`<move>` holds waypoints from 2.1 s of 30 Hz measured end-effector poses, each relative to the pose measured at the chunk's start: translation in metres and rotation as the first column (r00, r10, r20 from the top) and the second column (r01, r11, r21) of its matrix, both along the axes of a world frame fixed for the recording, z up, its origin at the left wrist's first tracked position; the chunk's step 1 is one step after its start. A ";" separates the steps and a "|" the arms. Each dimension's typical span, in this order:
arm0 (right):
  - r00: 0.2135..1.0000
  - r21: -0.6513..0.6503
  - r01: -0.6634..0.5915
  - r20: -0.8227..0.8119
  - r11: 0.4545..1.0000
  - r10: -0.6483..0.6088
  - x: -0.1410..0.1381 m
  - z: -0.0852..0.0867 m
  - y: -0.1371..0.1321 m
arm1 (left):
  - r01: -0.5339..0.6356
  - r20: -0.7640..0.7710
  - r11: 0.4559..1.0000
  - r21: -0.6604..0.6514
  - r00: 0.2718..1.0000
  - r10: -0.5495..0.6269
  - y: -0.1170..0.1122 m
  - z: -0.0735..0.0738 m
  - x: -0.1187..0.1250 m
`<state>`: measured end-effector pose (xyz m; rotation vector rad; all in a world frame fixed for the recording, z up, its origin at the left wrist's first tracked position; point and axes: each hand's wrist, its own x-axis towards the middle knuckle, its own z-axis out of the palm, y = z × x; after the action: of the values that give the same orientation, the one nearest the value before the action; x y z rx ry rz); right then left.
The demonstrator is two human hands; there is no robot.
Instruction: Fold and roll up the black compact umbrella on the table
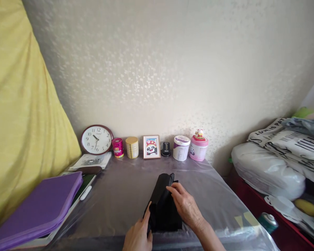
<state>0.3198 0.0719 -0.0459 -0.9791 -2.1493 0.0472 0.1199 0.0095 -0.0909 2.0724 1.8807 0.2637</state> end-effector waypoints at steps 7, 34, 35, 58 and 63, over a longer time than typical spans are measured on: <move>0.986 0.077 -0.067 0.158 0.995 0.054 -0.013 -0.002 0.006 | 0.014 -0.054 1.000 -0.007 0.998 -0.015 -0.001 -0.001 0.003; 0.960 0.026 -0.102 0.264 0.994 0.092 -0.068 -0.035 0.050 | 0.067 -0.117 0.991 -0.115 0.990 -0.081 -0.002 0.001 0.018; 0.973 0.006 -0.138 0.189 0.990 0.134 -0.064 -0.033 0.051 | 0.066 -0.121 0.989 -0.131 0.989 -0.082 -0.002 0.003 0.018; 0.923 -0.345 0.041 -0.346 0.938 -0.168 0.023 -0.045 0.119 | 0.018 -0.121 0.988 -0.155 0.992 -0.037 0.004 -0.024 0.016; 0.932 -0.403 0.088 -0.290 0.911 -0.219 0.025 -0.044 0.125 | -0.012 -0.155 0.993 -0.120 0.988 -0.006 0.003 -0.032 0.019</move>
<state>0.3447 0.1973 -0.0898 -1.2649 -1.7769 0.5385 0.1386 0.0128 -0.1227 2.0609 1.9360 -0.0120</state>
